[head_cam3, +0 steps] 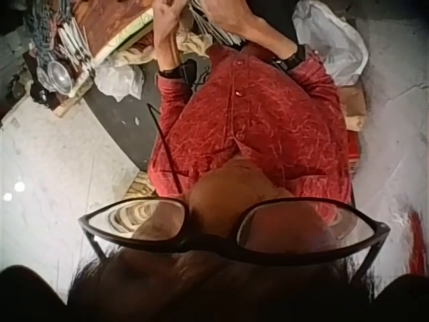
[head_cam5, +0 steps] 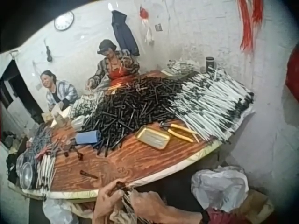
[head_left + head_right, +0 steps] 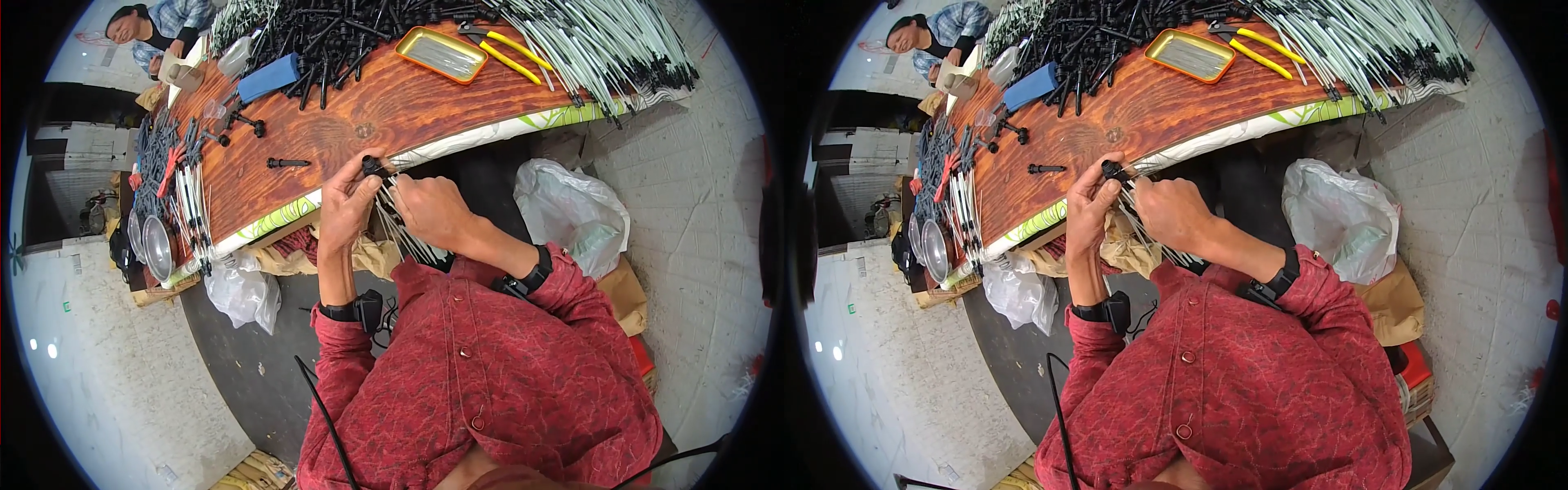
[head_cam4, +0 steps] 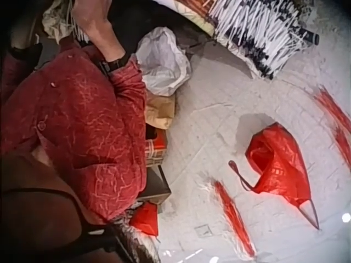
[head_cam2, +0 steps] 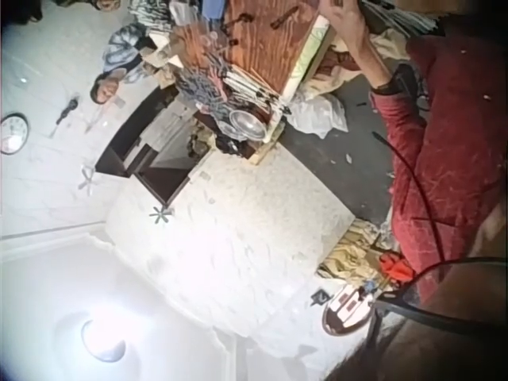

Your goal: The person gathers white plastic rods and inserts them into a black plastic hub by hand. They then use yellow-handled shears to trim the ends of the rods while holding the assembly.

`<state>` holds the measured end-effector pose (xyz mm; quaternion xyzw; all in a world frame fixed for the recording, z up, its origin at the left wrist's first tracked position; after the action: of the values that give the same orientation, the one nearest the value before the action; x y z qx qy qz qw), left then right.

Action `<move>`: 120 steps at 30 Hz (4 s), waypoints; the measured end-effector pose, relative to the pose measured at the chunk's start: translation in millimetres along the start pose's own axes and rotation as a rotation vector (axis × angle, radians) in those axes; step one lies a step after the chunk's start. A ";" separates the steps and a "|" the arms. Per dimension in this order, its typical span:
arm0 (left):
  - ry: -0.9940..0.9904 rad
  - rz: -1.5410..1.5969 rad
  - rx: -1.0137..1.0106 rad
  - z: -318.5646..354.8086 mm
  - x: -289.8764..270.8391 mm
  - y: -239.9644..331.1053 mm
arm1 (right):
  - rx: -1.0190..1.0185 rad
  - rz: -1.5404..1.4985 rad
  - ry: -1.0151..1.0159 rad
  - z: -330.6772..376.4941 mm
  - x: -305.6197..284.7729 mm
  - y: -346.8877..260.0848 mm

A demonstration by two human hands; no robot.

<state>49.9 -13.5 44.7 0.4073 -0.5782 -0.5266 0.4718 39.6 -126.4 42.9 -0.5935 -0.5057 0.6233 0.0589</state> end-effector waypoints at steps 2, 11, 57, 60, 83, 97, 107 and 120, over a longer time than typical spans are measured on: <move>0.025 0.030 -0.005 1.6 -2.7 -1.5 | 0.014 0.057 0.061 2.3 -3.9 -5.8; 0.077 -0.059 0.030 10.6 -8.2 2.4 | 0.000 -0.031 0.096 0.6 -5.1 -1.9; -0.019 -0.075 0.051 4.0 -8.7 -10.6 | 0.062 -0.116 0.105 -4.3 4.8 10.6; -0.034 -0.081 0.013 5.7 -8.6 -10.7 | 0.064 -0.107 0.068 -7.9 8.7 11.3; -0.080 -0.377 0.101 7.5 24.2 13.8 | -0.023 0.041 -0.145 -7.9 -2.4 -10.4; -0.028 -0.170 0.118 12.4 5.9 5.1 | -0.055 -0.189 -0.105 -8.5 3.7 -6.7; -0.093 0.082 0.137 11.9 -10.6 -1.6 | 0.035 -0.425 -0.058 -0.6 7.1 2.8; -0.067 0.163 0.157 9.5 -19.7 -9.0 | -0.007 -0.366 0.033 -9.2 10.7 5.8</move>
<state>44.8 6.6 33.6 0.3768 -0.6643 -0.4528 0.4601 46.9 -116.8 33.5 -0.5020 -0.6065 0.5905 0.1775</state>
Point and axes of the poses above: each hand's wrist, its own z-axis away from the middle knuckle, its own x-axis out of the palm, y = z × x, the point moved 10 cm from there along -z, towards the middle knuckle, and after that the axes turned 7 degrees about -y, right-handed, at the moved point
